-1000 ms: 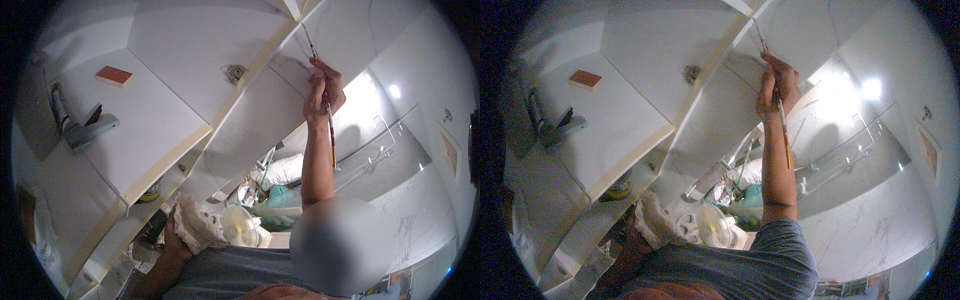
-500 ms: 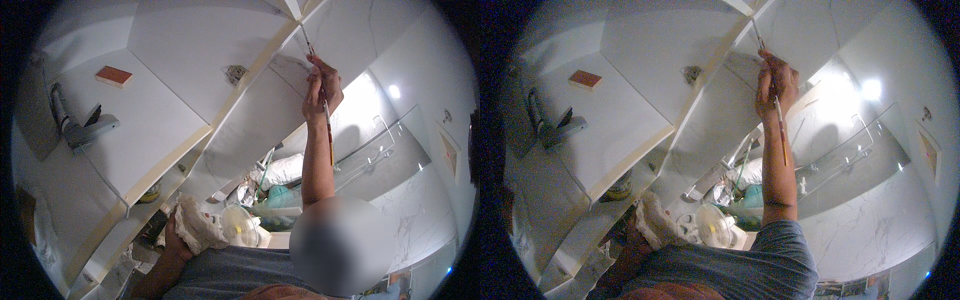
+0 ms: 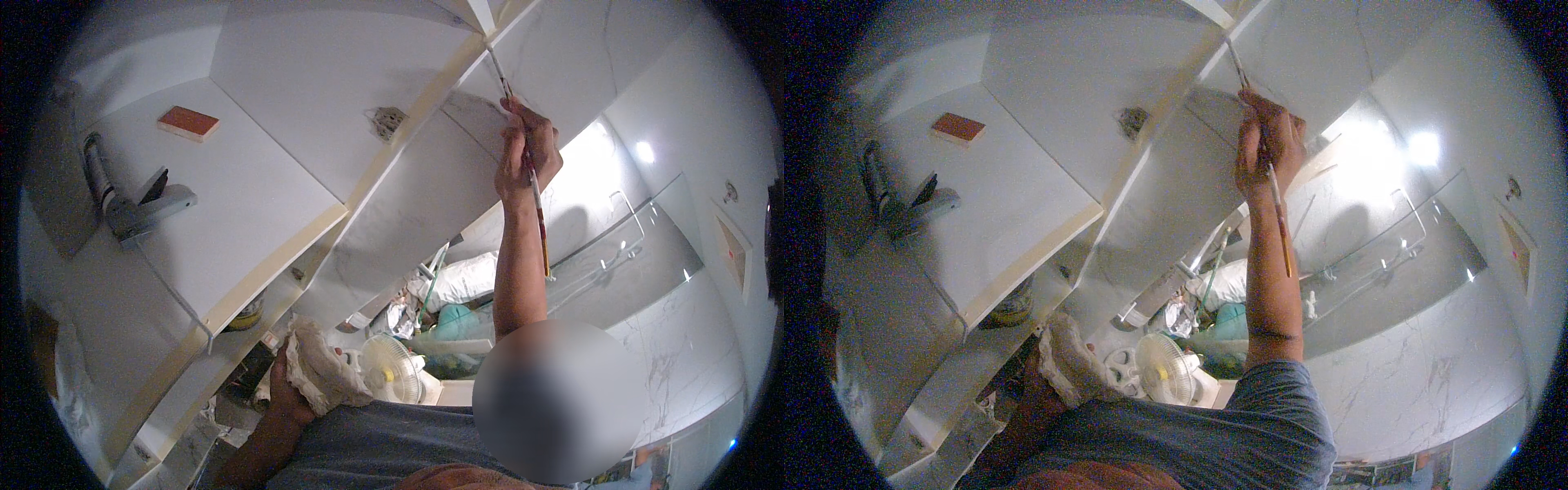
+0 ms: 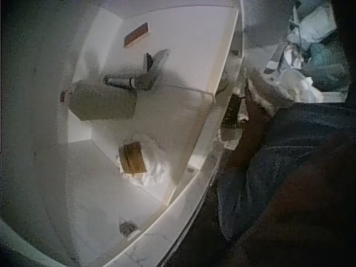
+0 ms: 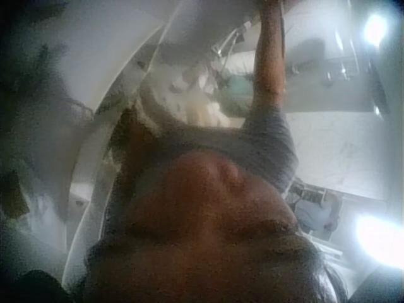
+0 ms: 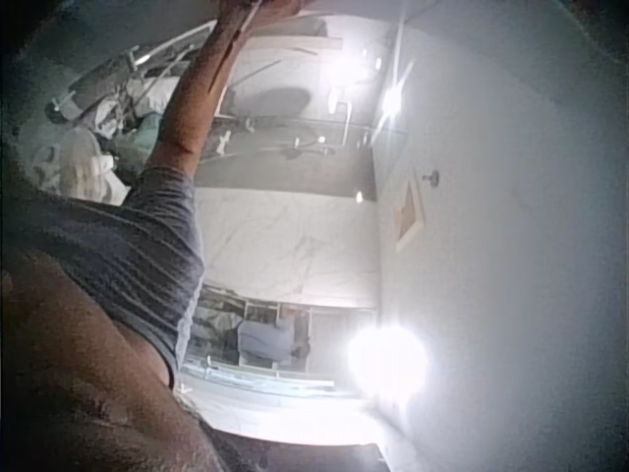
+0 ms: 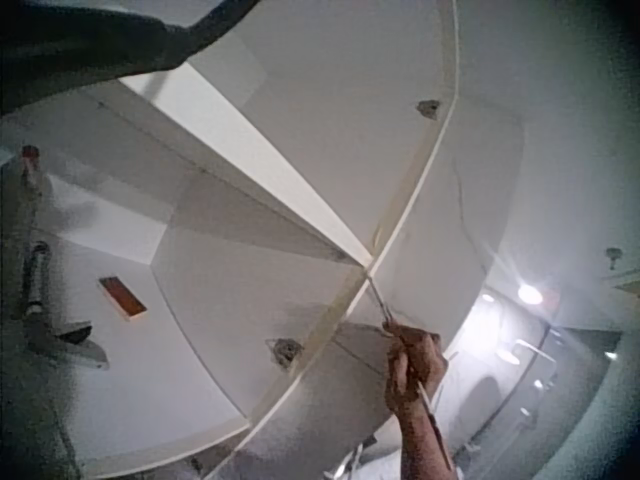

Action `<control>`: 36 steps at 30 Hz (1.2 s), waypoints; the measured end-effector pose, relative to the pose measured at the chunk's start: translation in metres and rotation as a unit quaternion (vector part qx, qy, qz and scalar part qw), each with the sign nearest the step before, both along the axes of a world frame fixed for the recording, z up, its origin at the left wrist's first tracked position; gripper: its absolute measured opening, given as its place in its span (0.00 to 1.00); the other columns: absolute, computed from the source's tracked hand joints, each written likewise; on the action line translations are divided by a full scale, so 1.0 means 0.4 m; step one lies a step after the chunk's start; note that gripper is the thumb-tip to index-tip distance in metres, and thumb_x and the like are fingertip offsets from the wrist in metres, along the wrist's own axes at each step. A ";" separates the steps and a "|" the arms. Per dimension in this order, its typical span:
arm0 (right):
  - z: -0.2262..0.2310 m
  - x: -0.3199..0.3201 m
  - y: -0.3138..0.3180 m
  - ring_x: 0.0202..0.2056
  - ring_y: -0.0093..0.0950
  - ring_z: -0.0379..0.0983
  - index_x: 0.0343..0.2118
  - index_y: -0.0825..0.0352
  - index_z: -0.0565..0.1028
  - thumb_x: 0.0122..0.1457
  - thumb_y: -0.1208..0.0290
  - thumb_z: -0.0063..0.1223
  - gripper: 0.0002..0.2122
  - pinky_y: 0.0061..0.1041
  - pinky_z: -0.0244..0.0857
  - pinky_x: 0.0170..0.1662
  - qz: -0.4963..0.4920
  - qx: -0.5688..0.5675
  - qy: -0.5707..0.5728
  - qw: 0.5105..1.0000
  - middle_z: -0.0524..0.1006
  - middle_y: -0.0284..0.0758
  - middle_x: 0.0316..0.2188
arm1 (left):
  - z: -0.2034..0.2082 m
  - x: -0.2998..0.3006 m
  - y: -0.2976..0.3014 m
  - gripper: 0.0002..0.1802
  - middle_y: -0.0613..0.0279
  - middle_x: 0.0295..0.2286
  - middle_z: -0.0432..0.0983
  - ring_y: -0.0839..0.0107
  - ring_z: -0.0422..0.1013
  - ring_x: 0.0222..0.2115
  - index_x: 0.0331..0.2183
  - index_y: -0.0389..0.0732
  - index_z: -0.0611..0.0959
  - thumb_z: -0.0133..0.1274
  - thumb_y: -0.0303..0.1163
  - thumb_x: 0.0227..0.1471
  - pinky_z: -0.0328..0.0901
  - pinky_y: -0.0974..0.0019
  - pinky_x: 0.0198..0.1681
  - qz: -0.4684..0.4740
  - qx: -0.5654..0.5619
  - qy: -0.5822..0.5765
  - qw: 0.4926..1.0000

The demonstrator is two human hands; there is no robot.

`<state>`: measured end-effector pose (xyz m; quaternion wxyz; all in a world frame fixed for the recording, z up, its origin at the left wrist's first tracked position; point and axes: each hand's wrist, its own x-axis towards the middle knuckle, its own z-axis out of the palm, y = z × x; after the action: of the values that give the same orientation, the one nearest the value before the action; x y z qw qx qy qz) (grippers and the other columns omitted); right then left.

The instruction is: The person washes hands at a sink, then uses a paintbrush to apply white paint to the edges of a bathroom vanity cabinet. They repeatedly dip the brush into a paint can and wipe excess paint with a cloth while painting the cabinet trim.

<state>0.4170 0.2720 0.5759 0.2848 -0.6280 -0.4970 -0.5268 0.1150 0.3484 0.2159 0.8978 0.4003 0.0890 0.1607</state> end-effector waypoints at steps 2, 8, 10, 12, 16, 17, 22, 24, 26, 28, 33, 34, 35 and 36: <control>-0.002 -0.001 -0.003 0.34 0.30 0.76 0.41 0.61 0.81 0.58 0.75 0.51 0.11 0.30 0.64 0.47 0.006 0.004 0.006 1.000 0.83 0.34 0.34 | -0.003 0.000 0.001 0.33 0.42 0.48 0.74 0.45 0.73 0.48 0.56 0.47 0.73 0.39 0.61 0.63 0.67 0.35 0.53 -0.036 -0.208 -0.008 0.977; -0.004 0.009 -0.009 0.27 0.19 0.73 0.40 0.70 0.78 0.67 0.73 0.47 0.09 0.19 0.69 0.34 -0.008 -0.017 -0.051 0.999 0.84 0.39 0.35 | 0.052 -0.009 0.032 0.33 0.43 0.49 0.73 0.46 0.72 0.49 0.57 0.47 0.72 0.39 0.61 0.63 0.65 0.34 0.54 -0.087 -0.480 0.019 0.873; -0.006 0.011 -0.014 0.26 0.19 0.72 0.40 0.71 0.78 0.68 0.73 0.47 0.09 0.19 0.69 0.34 0.012 -0.017 -0.057 0.998 0.84 0.40 0.35 | 0.112 0.004 0.033 0.33 0.44 0.48 0.74 0.46 0.72 0.49 0.57 0.47 0.72 0.40 0.61 0.63 0.65 0.34 0.54 -0.046 -0.096 0.127 0.986; -0.007 0.029 -0.020 0.26 0.20 0.72 0.41 0.72 0.77 0.68 0.73 0.46 0.09 0.19 0.69 0.34 0.053 -0.007 -0.056 0.997 0.84 0.41 0.35 | 0.122 0.008 0.032 0.33 0.44 0.48 0.74 0.47 0.72 0.49 0.57 0.47 0.72 0.40 0.61 0.63 0.66 0.35 0.54 -0.012 0.121 0.130 0.984; -0.003 0.019 -0.012 0.29 0.22 0.73 0.42 0.70 0.78 0.68 0.73 0.46 0.09 0.21 0.68 0.36 0.057 -0.002 -0.030 0.998 0.83 0.40 0.36 | 0.067 0.002 0.028 0.32 0.44 0.47 0.74 0.47 0.72 0.48 0.56 0.47 0.72 0.41 0.61 0.63 0.66 0.35 0.54 0.003 0.147 0.042 0.988; -0.003 0.014 -0.008 0.31 0.24 0.73 0.42 0.68 0.78 0.66 0.73 0.46 0.09 0.23 0.68 0.39 0.048 0.001 -0.014 0.999 0.83 0.39 0.37 | 0.065 0.000 0.030 0.32 0.44 0.47 0.74 0.47 0.72 0.48 0.56 0.47 0.72 0.41 0.60 0.63 0.66 0.35 0.54 -0.020 0.039 0.033 0.999; -0.005 -0.003 0.001 0.38 0.33 0.74 0.43 0.61 0.81 0.61 0.73 0.50 0.10 0.31 0.65 0.49 0.000 0.013 0.029 0.999 0.83 0.34 0.38 | 0.076 -0.001 0.039 0.32 0.43 0.47 0.74 0.46 0.72 0.48 0.56 0.47 0.72 0.40 0.61 0.63 0.66 0.35 0.53 -0.093 -0.476 0.011 0.875; -0.005 0.002 -0.003 0.37 0.33 0.74 0.42 0.61 0.81 0.61 0.73 0.50 0.10 0.31 0.65 0.49 -0.006 0.009 0.020 1.000 0.83 0.34 0.36 | 0.088 0.000 0.039 0.32 0.44 0.47 0.74 0.46 0.73 0.48 0.56 0.47 0.72 0.40 0.61 0.63 0.66 0.35 0.53 -0.079 -0.458 0.032 0.885; -0.008 0.007 -0.008 0.35 0.33 0.74 0.42 0.61 0.81 0.60 0.74 0.50 0.10 0.31 0.65 0.48 -0.007 0.007 0.014 1.000 0.83 0.34 0.35 | 0.109 0.000 0.042 0.32 0.44 0.47 0.74 0.47 0.73 0.48 0.56 0.47 0.73 0.40 0.61 0.63 0.66 0.35 0.53 -0.075 -0.427 0.038 0.900; -0.007 0.007 -0.004 0.34 0.33 0.74 0.41 0.61 0.82 0.60 0.74 0.50 0.10 0.31 0.65 0.48 0.004 0.009 0.010 1.000 0.82 0.34 0.34 | 0.053 0.008 0.039 0.33 0.44 0.47 0.74 0.47 0.73 0.48 0.56 0.47 0.73 0.40 0.61 0.62 0.66 0.35 0.54 -0.089 -0.383 -0.008 0.920; 0.000 0.010 -0.010 0.27 0.19 0.70 0.39 0.69 0.78 0.68 0.72 0.48 0.08 0.21 0.67 0.33 -0.015 -0.025 -0.043 0.999 0.84 0.36 0.35 | -0.002 0.016 -0.001 0.33 0.44 0.47 0.74 0.48 0.73 0.49 0.56 0.48 0.73 0.40 0.62 0.62 0.66 0.36 0.55 -0.039 -0.261 -0.002 0.965; -0.002 0.012 -0.012 0.27 0.19 0.70 0.39 0.69 0.78 0.68 0.73 0.48 0.08 0.21 0.67 0.33 -0.008 -0.022 -0.039 0.999 0.84 0.36 0.35 | 0.050 0.002 0.027 0.33 0.44 0.47 0.74 0.48 0.73 0.49 0.56 0.48 0.73 0.40 0.61 0.62 0.65 0.36 0.55 -0.069 -0.398 -0.001 0.915; -0.002 0.011 -0.015 0.27 0.19 0.70 0.39 0.69 0.78 0.68 0.73 0.48 0.07 0.21 0.67 0.33 -0.009 -0.024 -0.050 0.998 0.84 0.36 0.35 | 0.081 -0.003 0.042 0.33 0.44 0.47 0.74 0.48 0.72 0.49 0.57 0.48 0.72 0.40 0.61 0.62 0.65 0.36 0.55 -0.097 -0.526 0.001 0.845; 0.002 0.007 -0.013 0.27 0.18 0.70 0.39 0.69 0.78 0.67 0.74 0.48 0.07 0.20 0.67 0.33 -0.008 -0.026 -0.060 0.998 0.84 0.36 0.34 | 0.085 0.003 0.038 0.33 0.44 0.47 0.74 0.48 0.72 0.49 0.57 0.48 0.72 0.39 0.61 0.63 0.65 0.36 0.55 -0.075 -0.366 0.042 0.927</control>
<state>0.4198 0.2667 0.5765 0.2337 -0.6066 -0.5214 -0.5528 0.1163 0.3637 0.2497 0.9868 0.0560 0.1485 0.0319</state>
